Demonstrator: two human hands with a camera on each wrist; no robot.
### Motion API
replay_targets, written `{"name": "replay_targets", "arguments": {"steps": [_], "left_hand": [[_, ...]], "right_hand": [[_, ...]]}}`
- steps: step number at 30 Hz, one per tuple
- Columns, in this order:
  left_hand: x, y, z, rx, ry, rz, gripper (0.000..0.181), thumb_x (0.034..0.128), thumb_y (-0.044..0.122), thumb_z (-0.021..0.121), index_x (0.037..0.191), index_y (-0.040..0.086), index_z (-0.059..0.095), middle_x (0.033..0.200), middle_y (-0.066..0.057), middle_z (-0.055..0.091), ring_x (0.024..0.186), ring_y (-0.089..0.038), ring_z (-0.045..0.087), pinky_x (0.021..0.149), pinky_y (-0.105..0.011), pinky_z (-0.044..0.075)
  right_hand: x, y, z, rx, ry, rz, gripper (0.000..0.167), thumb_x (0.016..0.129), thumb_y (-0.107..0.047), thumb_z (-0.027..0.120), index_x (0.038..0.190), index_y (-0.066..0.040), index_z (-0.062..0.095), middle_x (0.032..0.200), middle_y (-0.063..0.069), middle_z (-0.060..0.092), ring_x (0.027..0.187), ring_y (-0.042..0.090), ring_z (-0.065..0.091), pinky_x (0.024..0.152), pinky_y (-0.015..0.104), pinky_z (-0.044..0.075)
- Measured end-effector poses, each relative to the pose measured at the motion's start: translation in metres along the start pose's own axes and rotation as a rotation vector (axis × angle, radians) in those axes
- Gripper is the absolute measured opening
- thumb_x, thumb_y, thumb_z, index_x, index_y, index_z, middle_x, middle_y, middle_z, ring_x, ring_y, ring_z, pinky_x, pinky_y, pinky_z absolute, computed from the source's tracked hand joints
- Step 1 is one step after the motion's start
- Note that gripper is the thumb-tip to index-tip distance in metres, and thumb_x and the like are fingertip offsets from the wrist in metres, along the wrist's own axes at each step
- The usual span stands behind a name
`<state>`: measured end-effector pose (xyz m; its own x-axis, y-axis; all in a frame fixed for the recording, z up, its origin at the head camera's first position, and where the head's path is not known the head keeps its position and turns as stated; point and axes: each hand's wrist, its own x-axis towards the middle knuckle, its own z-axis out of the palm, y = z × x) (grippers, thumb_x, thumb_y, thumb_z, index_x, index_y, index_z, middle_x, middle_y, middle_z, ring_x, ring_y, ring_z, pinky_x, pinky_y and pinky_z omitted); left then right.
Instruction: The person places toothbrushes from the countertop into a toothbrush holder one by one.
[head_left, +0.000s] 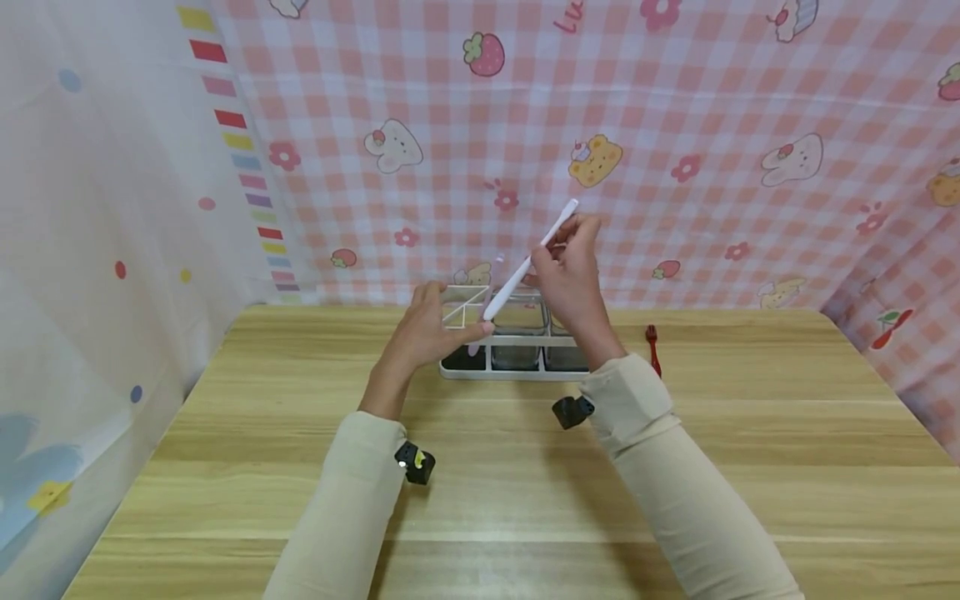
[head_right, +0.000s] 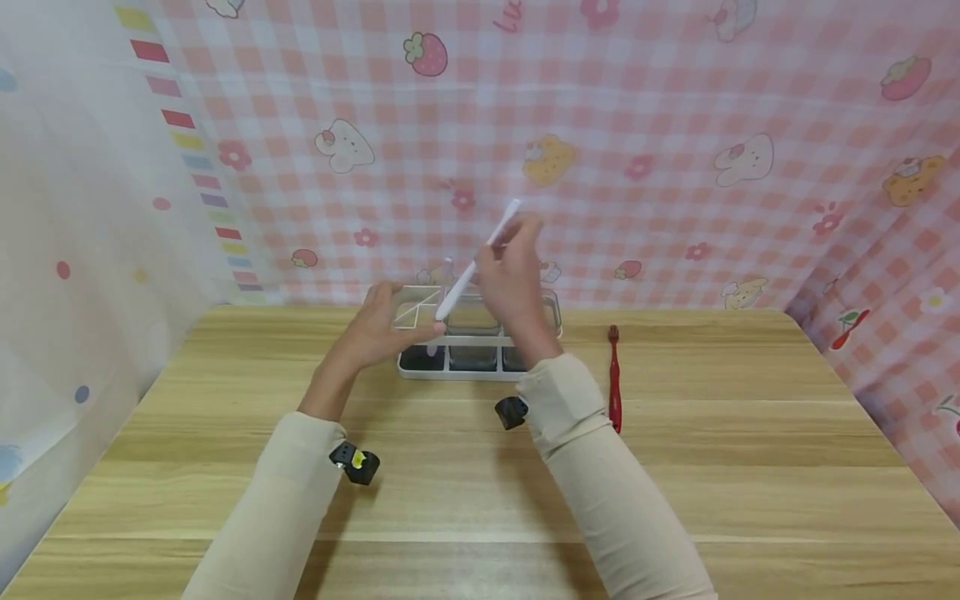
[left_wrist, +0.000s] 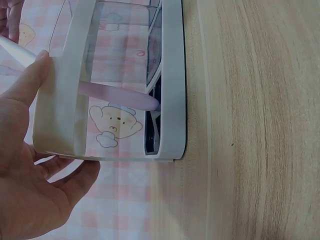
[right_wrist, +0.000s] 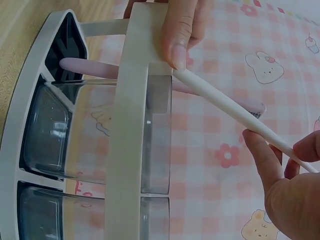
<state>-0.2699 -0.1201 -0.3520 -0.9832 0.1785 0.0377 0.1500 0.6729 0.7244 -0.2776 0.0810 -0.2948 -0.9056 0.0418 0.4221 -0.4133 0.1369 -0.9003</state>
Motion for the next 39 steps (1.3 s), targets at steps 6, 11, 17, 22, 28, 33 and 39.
{"name": "replay_targets", "arguments": {"steps": [6,11,17,22,28,33,39], "left_hand": [[0.0,0.0,-0.001,0.008,0.003,0.009,0.105,0.0837,0.055,0.078,0.157,0.002,0.024,0.155,-0.021,0.029,0.131,-0.038,0.043,0.108,-0.056,0.039],[0.001,0.0,0.0,-0.003,0.002,0.0,0.105,0.0842,0.054,0.078,0.157,0.002,0.023,0.155,-0.021,0.028,0.131,-0.038,0.043,0.108,-0.056,0.038],[0.001,-0.001,-0.002,-0.009,0.0,-0.007,0.106,0.0834,0.053,0.079,0.157,0.002,0.023,0.156,-0.021,0.028,0.132,-0.038,0.042,0.109,-0.056,0.038],[0.0,-0.001,-0.002,-0.019,-0.004,-0.009,0.105,0.0838,0.052,0.079,0.157,0.002,0.023,0.155,-0.02,0.028,0.132,-0.038,0.042,0.109,-0.056,0.037],[0.0,-0.001,-0.001,-0.034,-0.001,-0.008,0.104,0.0839,0.05,0.079,0.157,0.001,0.023,0.154,-0.02,0.029,0.132,-0.037,0.041,0.11,-0.055,0.036],[0.001,-0.001,0.0,-0.041,-0.002,-0.007,0.105,0.0835,0.051,0.08,0.156,0.001,0.023,0.153,-0.02,0.03,0.129,-0.036,0.042,0.109,-0.054,0.037],[0.0,0.0,0.0,-0.044,-0.002,-0.001,0.104,0.0833,0.05,0.08,0.156,0.001,0.024,0.153,-0.02,0.03,0.13,-0.037,0.042,0.109,-0.054,0.037]], "right_hand": [[-0.001,0.002,0.004,0.006,-0.018,-0.033,0.028,0.098,0.005,0.047,0.112,-0.007,0.027,0.105,0.011,0.039,0.093,0.029,0.058,0.072,0.038,0.061],[-0.001,0.001,0.005,-0.001,-0.042,-0.044,0.027,0.099,0.006,0.047,0.113,-0.005,0.027,0.104,0.012,0.039,0.093,0.03,0.058,0.075,0.041,0.06],[0.0,0.0,0.008,-0.022,-0.065,-0.046,0.026,0.1,0.007,0.047,0.113,-0.004,0.027,0.104,0.013,0.04,0.092,0.029,0.057,0.078,0.049,0.059],[0.001,0.0,0.011,-0.025,-0.08,-0.035,0.027,0.1,0.007,0.047,0.113,-0.005,0.027,0.102,0.015,0.042,0.095,0.032,0.057,0.078,0.046,0.06],[0.001,0.003,0.013,-0.039,-0.086,-0.044,0.026,0.1,0.006,0.048,0.114,-0.004,0.028,0.102,0.016,0.044,0.095,0.032,0.057,0.075,0.04,0.06],[0.0,0.005,0.013,-0.037,-0.089,-0.029,0.026,0.101,0.005,0.048,0.115,-0.004,0.028,0.103,0.017,0.044,0.095,0.029,0.056,0.078,0.046,0.06],[-0.003,0.004,0.014,-0.044,-0.084,-0.019,0.026,0.101,0.004,0.048,0.117,-0.003,0.028,0.104,0.017,0.046,0.095,0.03,0.057,0.079,0.048,0.059]]}}
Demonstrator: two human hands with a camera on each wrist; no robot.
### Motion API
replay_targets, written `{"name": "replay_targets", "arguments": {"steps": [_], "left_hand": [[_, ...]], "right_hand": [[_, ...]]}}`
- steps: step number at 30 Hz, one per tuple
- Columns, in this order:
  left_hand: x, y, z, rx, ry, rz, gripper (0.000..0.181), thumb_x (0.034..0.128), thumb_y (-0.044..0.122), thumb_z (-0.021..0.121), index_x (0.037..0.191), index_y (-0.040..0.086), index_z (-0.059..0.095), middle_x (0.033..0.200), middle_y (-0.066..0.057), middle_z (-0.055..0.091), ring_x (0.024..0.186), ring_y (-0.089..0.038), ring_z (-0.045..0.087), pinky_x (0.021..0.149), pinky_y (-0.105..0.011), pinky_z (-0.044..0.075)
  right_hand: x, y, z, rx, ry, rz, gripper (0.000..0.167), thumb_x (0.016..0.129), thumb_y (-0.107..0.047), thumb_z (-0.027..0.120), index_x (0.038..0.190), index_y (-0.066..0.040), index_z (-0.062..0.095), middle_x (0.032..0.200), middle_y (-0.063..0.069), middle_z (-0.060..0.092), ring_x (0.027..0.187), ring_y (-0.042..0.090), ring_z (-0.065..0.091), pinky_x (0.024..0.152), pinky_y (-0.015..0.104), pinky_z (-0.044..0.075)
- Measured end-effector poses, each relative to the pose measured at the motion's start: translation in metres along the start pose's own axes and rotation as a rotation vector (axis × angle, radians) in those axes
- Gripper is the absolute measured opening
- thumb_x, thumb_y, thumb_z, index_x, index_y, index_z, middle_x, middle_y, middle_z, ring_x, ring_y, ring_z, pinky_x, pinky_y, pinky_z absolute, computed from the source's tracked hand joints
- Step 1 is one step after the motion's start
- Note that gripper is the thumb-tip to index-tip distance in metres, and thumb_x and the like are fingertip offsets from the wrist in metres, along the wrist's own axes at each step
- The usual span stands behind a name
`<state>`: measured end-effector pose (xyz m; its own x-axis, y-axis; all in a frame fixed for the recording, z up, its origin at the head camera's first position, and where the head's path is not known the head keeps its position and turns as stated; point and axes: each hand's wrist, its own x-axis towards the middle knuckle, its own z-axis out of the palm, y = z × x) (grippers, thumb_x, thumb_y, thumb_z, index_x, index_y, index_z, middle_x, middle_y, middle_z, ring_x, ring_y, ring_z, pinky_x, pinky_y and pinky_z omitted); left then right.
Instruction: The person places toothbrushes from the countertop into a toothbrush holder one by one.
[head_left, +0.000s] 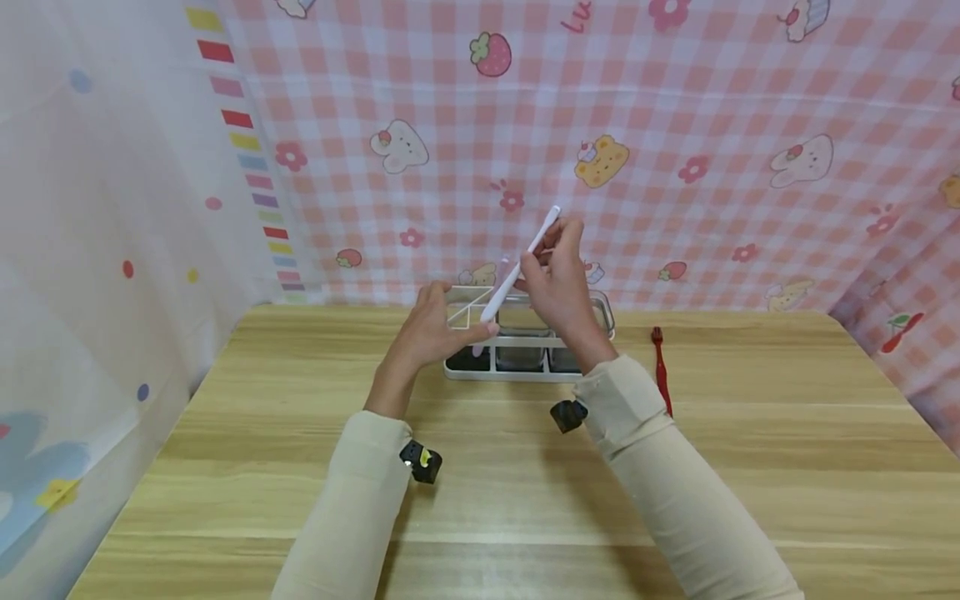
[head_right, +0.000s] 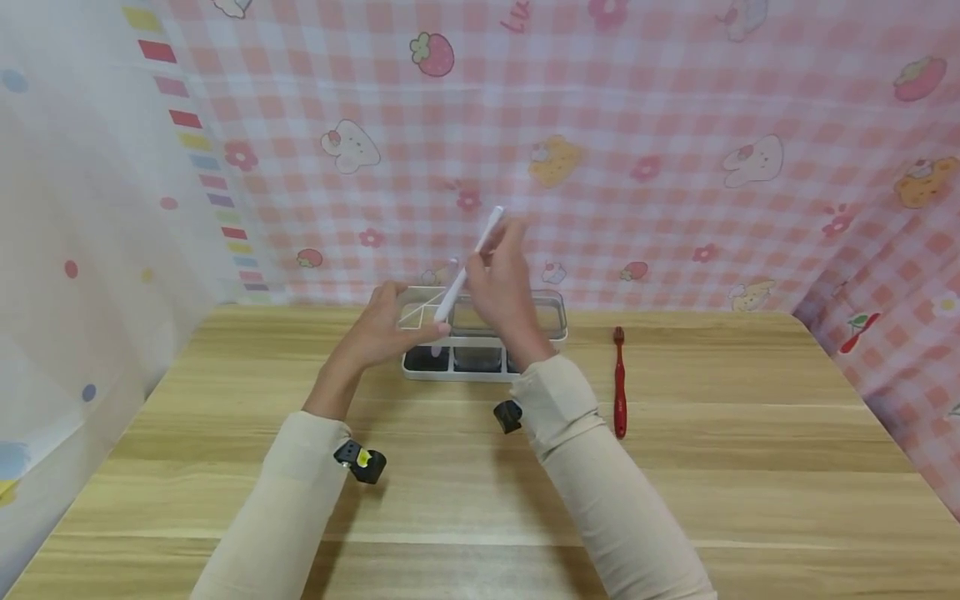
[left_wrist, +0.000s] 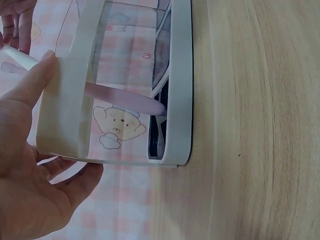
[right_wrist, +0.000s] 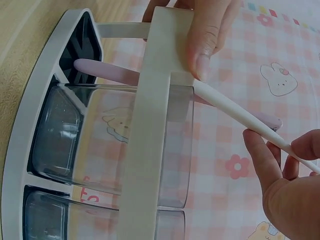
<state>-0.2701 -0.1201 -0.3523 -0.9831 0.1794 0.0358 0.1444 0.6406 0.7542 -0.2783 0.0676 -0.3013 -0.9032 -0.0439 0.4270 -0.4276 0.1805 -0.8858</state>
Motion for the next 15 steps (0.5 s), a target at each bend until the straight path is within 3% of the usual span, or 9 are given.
{"name": "replay_targets", "arguments": {"steps": [8,15], "left_hand": [[-0.0005,-0.0003,-0.0004,0.002,-0.001,0.004,0.104,0.0833,0.048,0.081,0.156,0.001,0.024,0.155,-0.022,0.028,0.135,-0.039,0.04,0.111,-0.056,0.035],[0.0014,0.0016,-0.0003,-0.001,0.003,0.013,0.102,0.0839,0.048,0.08,0.156,0.003,0.024,0.154,-0.022,0.029,0.135,-0.039,0.04,0.111,-0.056,0.035]], "right_hand": [[-0.0012,0.0036,0.0015,-0.001,-0.021,-0.005,0.026,0.102,0.004,0.047,0.119,-0.002,0.028,0.104,0.02,0.047,0.095,0.032,0.058,0.08,0.045,0.06],[0.0013,0.0046,0.0019,0.012,-0.026,-0.025,0.026,0.101,0.007,0.047,0.118,-0.001,0.029,0.103,0.019,0.046,0.093,0.034,0.059,0.079,0.049,0.059]]}}
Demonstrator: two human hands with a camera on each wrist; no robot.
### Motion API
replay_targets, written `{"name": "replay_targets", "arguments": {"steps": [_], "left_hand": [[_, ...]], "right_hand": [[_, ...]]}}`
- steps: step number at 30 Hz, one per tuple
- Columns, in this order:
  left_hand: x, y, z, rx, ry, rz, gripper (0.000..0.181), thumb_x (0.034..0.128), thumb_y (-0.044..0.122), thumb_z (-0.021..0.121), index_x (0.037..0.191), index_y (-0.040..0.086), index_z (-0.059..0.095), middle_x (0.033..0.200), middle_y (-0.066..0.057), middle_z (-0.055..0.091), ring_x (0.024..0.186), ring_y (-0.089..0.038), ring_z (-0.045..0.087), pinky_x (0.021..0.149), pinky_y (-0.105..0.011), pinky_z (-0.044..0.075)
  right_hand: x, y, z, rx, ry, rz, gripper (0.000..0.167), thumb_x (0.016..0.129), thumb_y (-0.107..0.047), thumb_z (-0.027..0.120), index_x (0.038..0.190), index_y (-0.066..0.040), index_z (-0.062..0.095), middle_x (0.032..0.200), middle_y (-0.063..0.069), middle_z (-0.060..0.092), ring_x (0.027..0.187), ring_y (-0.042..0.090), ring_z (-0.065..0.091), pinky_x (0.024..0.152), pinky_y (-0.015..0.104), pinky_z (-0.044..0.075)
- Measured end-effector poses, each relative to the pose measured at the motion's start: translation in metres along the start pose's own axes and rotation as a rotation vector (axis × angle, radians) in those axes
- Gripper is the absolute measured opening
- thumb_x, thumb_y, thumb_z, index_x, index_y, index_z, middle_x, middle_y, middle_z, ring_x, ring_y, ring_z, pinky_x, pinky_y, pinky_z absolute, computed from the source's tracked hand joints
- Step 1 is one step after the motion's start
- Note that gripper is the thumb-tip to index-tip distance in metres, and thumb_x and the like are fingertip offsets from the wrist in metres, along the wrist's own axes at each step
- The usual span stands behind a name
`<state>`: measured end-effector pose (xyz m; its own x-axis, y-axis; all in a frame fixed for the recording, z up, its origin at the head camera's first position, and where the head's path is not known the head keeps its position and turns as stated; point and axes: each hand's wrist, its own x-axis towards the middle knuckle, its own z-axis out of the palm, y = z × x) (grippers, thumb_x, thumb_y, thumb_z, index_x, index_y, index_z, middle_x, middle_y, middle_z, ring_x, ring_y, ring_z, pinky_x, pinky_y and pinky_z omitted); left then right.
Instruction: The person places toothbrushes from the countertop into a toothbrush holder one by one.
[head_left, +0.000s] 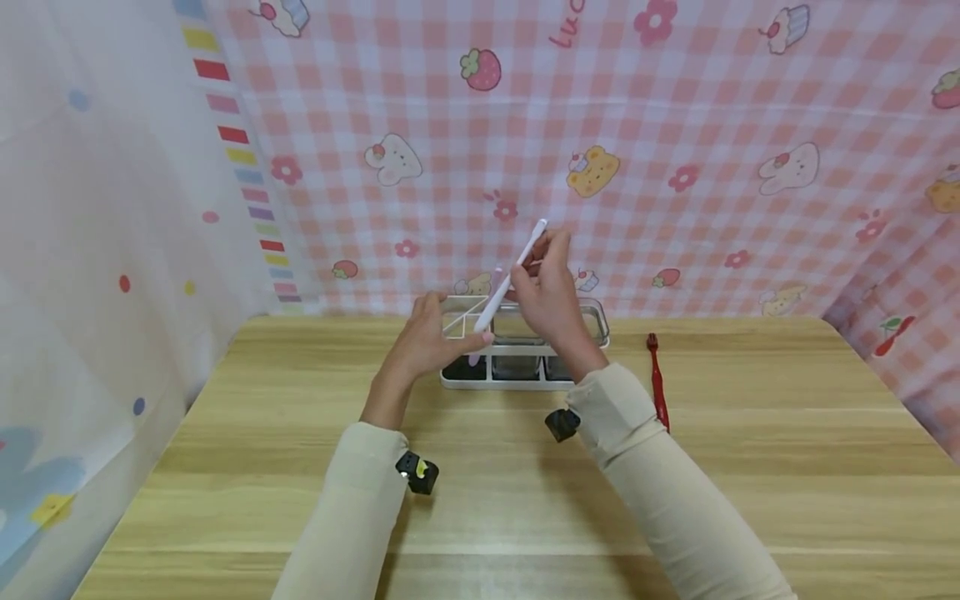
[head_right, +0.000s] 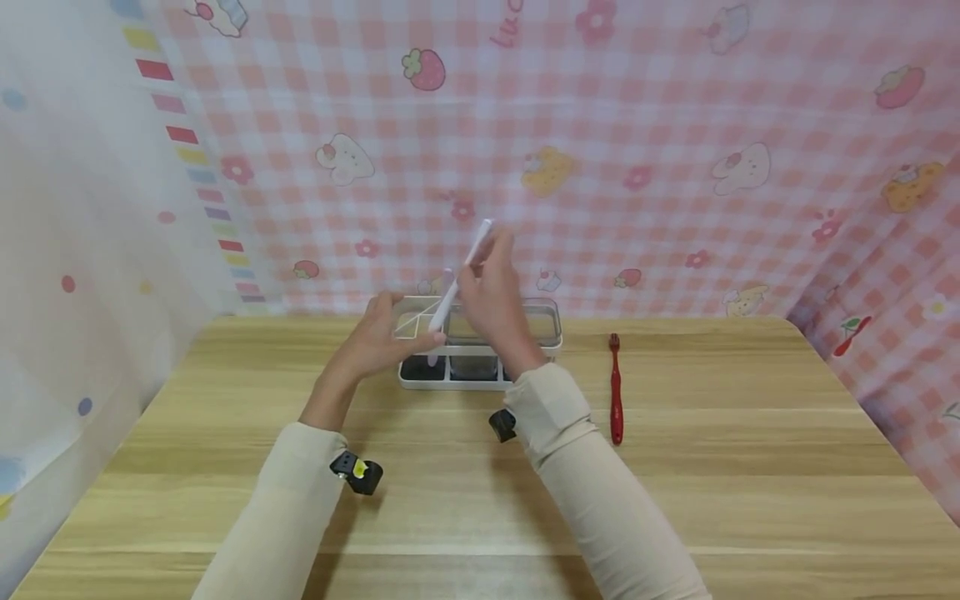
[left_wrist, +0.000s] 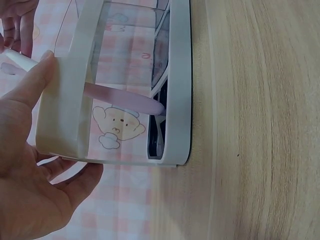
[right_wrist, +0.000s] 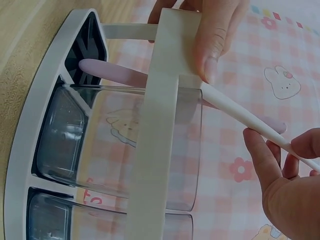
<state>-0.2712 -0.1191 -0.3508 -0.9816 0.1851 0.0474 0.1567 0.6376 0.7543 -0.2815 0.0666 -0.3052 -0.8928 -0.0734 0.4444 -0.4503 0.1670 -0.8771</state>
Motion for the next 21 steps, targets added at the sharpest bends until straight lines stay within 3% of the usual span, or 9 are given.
{"name": "replay_targets", "arguments": {"steps": [8,17,21], "left_hand": [[-0.0016,-0.0015,-0.0008,-0.008,-0.006,-0.001,0.104,0.0849,0.048,0.079,0.156,-0.001,0.022,0.155,-0.024,0.027,0.136,-0.04,0.039,0.112,-0.056,0.033],[0.0003,-0.0021,0.0014,-0.016,-0.003,-0.007,0.104,0.0835,0.049,0.08,0.156,0.001,0.023,0.154,-0.023,0.028,0.134,-0.039,0.04,0.111,-0.055,0.035],[-0.0001,-0.0011,0.0002,-0.014,0.005,-0.009,0.103,0.0832,0.048,0.081,0.155,0.002,0.024,0.153,-0.022,0.03,0.13,-0.038,0.042,0.11,-0.054,0.036]], "right_hand": [[-0.0007,0.0033,0.0052,-0.006,-0.023,-0.005,0.026,0.1,0.009,0.048,0.115,-0.002,0.029,0.1,0.018,0.045,0.092,0.036,0.061,0.08,0.052,0.058],[-0.0046,0.0074,0.0063,-0.073,-0.049,0.011,0.027,0.102,0.004,0.05,0.119,-0.003,0.029,0.106,0.019,0.048,0.098,0.033,0.061,0.077,0.039,0.06],[-0.0047,0.0076,0.008,-0.08,-0.062,0.003,0.027,0.103,0.003,0.049,0.121,-0.003,0.03,0.108,0.019,0.048,0.099,0.032,0.06,0.079,0.041,0.06]]}}
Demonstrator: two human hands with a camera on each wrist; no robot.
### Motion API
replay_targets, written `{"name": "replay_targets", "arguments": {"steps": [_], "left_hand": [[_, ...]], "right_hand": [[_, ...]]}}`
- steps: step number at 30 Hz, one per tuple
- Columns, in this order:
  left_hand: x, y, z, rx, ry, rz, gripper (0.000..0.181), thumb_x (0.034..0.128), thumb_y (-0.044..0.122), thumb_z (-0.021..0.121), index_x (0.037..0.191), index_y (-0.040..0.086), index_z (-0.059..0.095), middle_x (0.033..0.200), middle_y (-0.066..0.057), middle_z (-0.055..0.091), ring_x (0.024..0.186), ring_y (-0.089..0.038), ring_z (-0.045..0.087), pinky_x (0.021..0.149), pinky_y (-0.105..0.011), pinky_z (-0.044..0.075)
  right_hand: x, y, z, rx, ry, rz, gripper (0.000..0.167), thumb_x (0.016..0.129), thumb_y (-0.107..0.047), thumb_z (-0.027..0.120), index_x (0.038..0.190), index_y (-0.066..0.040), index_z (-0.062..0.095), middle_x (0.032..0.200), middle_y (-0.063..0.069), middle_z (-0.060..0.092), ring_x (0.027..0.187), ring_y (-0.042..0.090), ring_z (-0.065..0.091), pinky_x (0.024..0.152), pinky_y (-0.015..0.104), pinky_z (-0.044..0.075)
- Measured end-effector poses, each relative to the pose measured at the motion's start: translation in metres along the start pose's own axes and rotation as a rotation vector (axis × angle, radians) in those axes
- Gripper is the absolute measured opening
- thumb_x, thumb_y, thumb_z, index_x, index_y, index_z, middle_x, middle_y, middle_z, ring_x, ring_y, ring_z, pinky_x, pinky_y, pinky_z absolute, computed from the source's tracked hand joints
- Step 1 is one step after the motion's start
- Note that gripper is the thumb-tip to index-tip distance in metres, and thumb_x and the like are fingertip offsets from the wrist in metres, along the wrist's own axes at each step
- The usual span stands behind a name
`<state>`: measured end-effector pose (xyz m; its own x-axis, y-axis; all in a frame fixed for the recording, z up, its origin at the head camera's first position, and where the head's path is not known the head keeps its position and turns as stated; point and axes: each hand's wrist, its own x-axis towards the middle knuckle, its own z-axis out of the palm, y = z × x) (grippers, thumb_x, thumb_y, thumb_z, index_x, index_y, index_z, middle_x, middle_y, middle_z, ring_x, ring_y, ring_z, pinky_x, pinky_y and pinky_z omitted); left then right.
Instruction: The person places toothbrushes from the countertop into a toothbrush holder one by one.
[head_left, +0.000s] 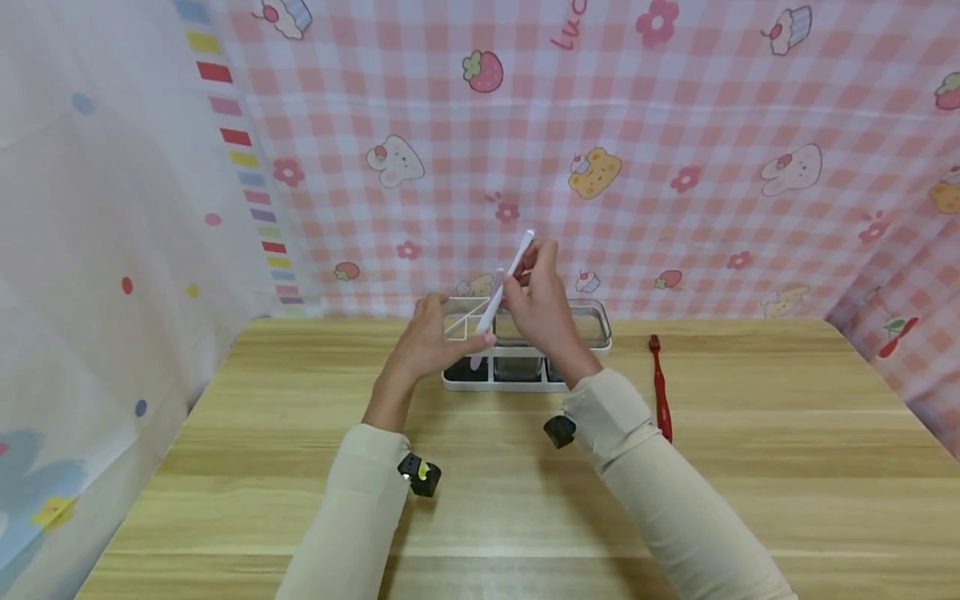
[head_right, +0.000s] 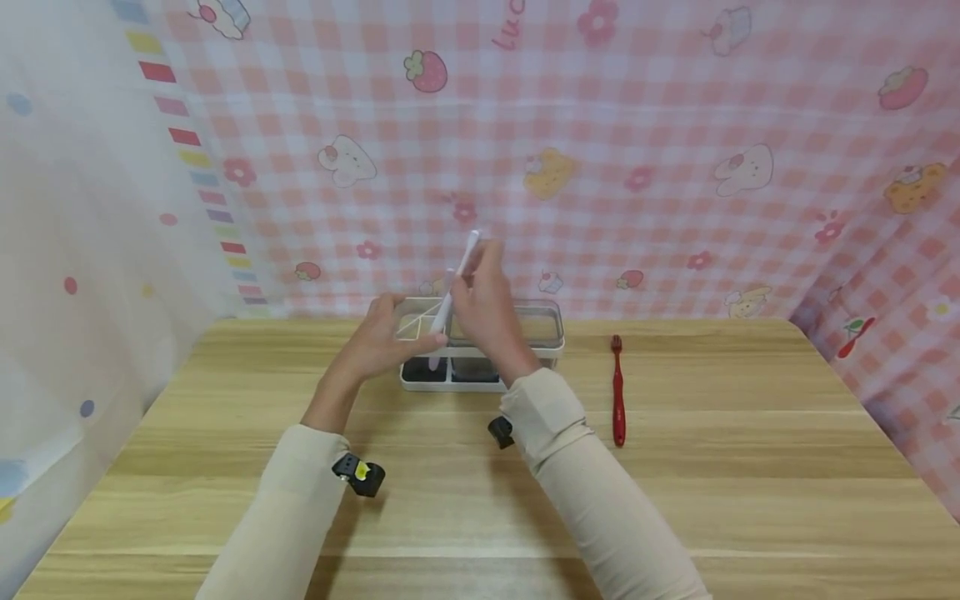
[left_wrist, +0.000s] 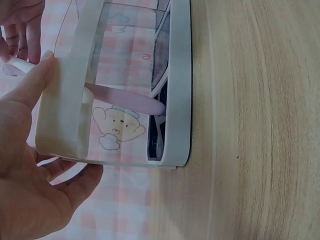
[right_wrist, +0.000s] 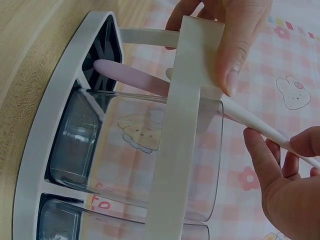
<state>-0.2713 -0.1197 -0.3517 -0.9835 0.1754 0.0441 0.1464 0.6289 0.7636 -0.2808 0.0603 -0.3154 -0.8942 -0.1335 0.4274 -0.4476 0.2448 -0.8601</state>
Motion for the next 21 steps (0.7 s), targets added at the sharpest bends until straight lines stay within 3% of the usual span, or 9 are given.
{"name": "replay_targets", "arguments": {"steps": [5,10,16,21], "left_hand": [[-0.0008,0.0016,-0.0011,-0.001,0.001,0.002,0.102,0.0833,0.047,0.081,0.155,0.002,0.025,0.15,-0.021,0.032,0.127,-0.037,0.044,0.109,-0.054,0.037],[0.0,0.0012,-0.0012,0.002,0.003,0.007,0.101,0.0834,0.046,0.081,0.154,0.001,0.025,0.15,-0.022,0.033,0.126,-0.037,0.045,0.108,-0.053,0.038],[0.0002,0.0004,-0.0008,-0.001,0.006,0.005,0.101,0.0829,0.046,0.082,0.154,0.002,0.025,0.15,-0.021,0.033,0.126,-0.037,0.045,0.108,-0.053,0.038],[0.0,-0.0003,-0.0003,0.003,0.007,0.007,0.1,0.0831,0.045,0.081,0.154,0.002,0.025,0.151,-0.022,0.032,0.127,-0.037,0.044,0.108,-0.053,0.038]], "right_hand": [[-0.0004,-0.0001,0.0017,-0.004,0.0,-0.007,0.026,0.103,0.004,0.049,0.121,-0.001,0.03,0.107,0.02,0.05,0.098,0.033,0.06,0.082,0.048,0.059],[-0.0003,0.0009,0.0029,-0.015,-0.005,-0.015,0.026,0.102,0.005,0.049,0.12,-0.001,0.031,0.105,0.019,0.051,0.096,0.032,0.062,0.079,0.044,0.06],[-0.0019,0.0035,0.0044,-0.026,-0.023,-0.039,0.026,0.102,0.004,0.049,0.12,0.002,0.031,0.104,0.02,0.05,0.096,0.035,0.062,0.079,0.047,0.059],[-0.0039,0.0052,0.0053,-0.058,-0.031,-0.044,0.026,0.102,0.005,0.05,0.119,0.0,0.031,0.104,0.02,0.051,0.096,0.034,0.063,0.077,0.039,0.06]]}}
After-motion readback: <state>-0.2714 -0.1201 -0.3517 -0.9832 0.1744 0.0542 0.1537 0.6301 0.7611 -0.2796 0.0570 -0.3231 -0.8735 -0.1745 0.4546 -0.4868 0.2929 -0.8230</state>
